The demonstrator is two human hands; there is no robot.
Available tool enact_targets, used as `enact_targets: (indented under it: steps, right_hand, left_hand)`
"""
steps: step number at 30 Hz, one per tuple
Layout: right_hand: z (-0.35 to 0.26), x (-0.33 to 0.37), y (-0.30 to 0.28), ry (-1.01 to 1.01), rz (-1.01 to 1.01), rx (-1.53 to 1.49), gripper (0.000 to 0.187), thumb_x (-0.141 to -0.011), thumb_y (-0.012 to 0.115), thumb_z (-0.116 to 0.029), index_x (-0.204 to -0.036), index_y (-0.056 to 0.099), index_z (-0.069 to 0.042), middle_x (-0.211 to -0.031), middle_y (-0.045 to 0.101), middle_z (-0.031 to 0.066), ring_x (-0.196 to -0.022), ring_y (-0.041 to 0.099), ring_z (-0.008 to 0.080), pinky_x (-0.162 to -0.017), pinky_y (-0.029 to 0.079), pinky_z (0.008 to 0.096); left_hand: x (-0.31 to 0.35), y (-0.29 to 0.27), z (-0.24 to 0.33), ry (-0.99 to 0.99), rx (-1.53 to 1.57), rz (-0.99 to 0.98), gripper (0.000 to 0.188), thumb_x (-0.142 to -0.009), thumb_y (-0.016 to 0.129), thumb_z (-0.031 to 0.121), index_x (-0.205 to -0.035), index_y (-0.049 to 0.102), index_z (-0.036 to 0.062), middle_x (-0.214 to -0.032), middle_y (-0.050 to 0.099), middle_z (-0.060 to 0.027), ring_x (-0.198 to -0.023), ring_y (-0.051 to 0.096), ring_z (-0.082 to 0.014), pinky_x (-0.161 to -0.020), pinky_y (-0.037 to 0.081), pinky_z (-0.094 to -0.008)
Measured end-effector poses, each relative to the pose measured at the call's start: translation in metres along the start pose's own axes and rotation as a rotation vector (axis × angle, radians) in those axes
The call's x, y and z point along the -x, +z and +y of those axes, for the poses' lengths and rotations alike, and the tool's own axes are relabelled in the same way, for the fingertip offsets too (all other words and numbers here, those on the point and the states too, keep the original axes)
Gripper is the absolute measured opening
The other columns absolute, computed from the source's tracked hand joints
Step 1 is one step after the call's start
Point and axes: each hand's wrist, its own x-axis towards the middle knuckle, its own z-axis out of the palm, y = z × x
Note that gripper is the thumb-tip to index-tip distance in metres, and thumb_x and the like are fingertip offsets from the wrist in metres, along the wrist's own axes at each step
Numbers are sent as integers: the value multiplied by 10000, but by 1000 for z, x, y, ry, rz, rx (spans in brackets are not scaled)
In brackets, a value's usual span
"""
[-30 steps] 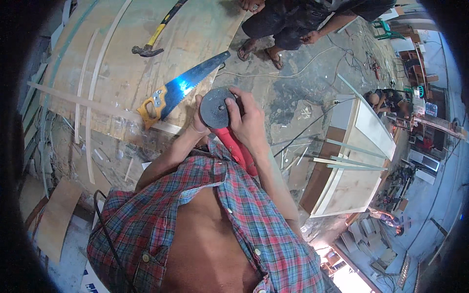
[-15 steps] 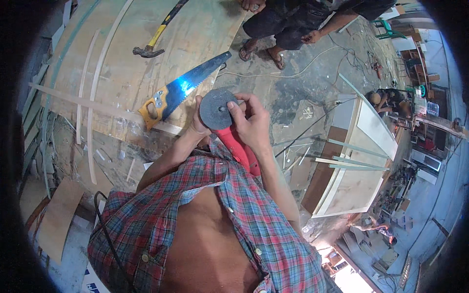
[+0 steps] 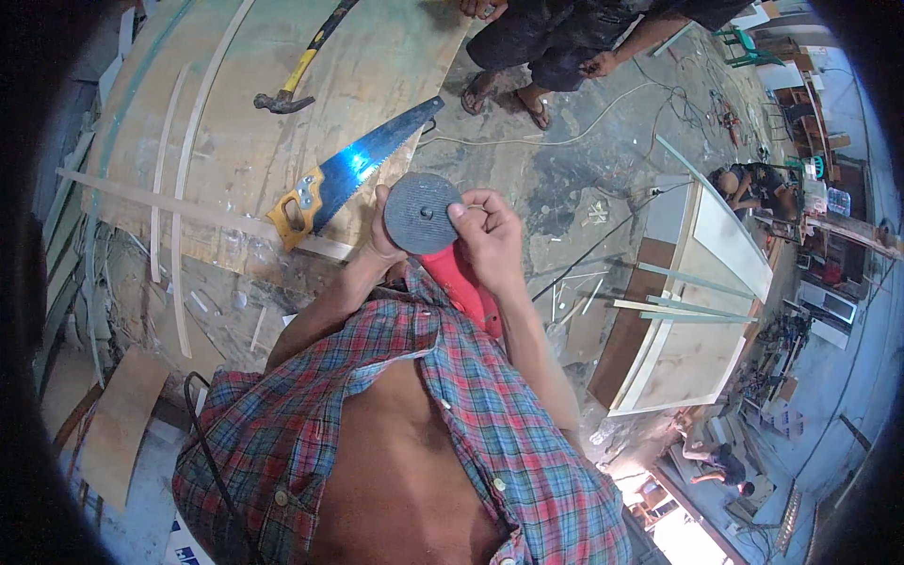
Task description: The person assembles a red angle grinder by attaching a grinding disc and tightening the nut. They then pick up a hand saw and use it to cut a small wooden strip on a workbench. The task involves tool preparation and manual cutting in a workshop environment.
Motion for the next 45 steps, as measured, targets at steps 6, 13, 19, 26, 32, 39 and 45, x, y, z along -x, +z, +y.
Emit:
enact_targets:
  steps: [6,13,19,26,32,39,45]
  right_hand:
    - [-14,2,-10,-142,29,-270,148,-998,626,-216,-1077,579,-101,-745,589,-47,-468,377,17,-417,281,196]
    - [-18,-5,-29,-138,169,-271,151,-1002,625,-184,-1101,538,-112,-617,471,-57,-438,346,42,-423,292,220]
    - [-12,1,-27,-165,255,-272,114,-983,607,-179,-1055,574,-97,-672,505,-44,-483,365,52,-463,315,225]
    - [0,-3,-49,-216,-13,81,144,-933,603,-92,-1070,614,-48,-586,478,-34,-497,404,66,-476,290,249]
    - [-55,7,7,-368,-234,1054,399,-816,799,-200,-1179,672,-93,-589,589,71,-465,528,129,-481,424,293]
    - [-33,0,-10,-636,-222,991,402,-745,854,-210,-1108,726,-91,-657,656,92,-500,588,142,-492,458,311]
    - [-55,11,-32,-654,-278,983,386,-717,842,-110,-1083,731,-56,-595,571,16,-489,521,60,-466,400,240]
  left_hand:
    - [-3,14,6,34,-99,19,748,-878,493,760,-1154,530,65,-960,670,-121,-964,688,-270,-848,571,-415]
    - [-6,10,5,26,-71,-74,731,-875,501,759,-1123,534,71,-944,672,-114,-963,693,-276,-829,583,-422]
    - [-7,14,5,47,-89,-63,723,-873,513,755,-1121,535,76,-928,667,-107,-930,687,-257,-836,579,-415]
    - [-6,11,1,12,-76,-53,722,-868,519,753,-1141,520,84,-958,660,-113,-924,683,-255,-826,576,-398]
    - [1,13,4,-18,-202,-2,765,-876,502,755,-1170,505,49,-993,666,-127,-940,680,-215,-805,566,-345]
    - [1,26,17,95,-558,-59,772,-906,494,740,-1123,570,2,-1016,651,-96,-940,648,-154,-810,511,-280]
    - [-10,45,18,113,-753,-137,873,-865,441,823,-1122,567,-1,-988,620,-70,-944,584,-140,-846,463,-265]
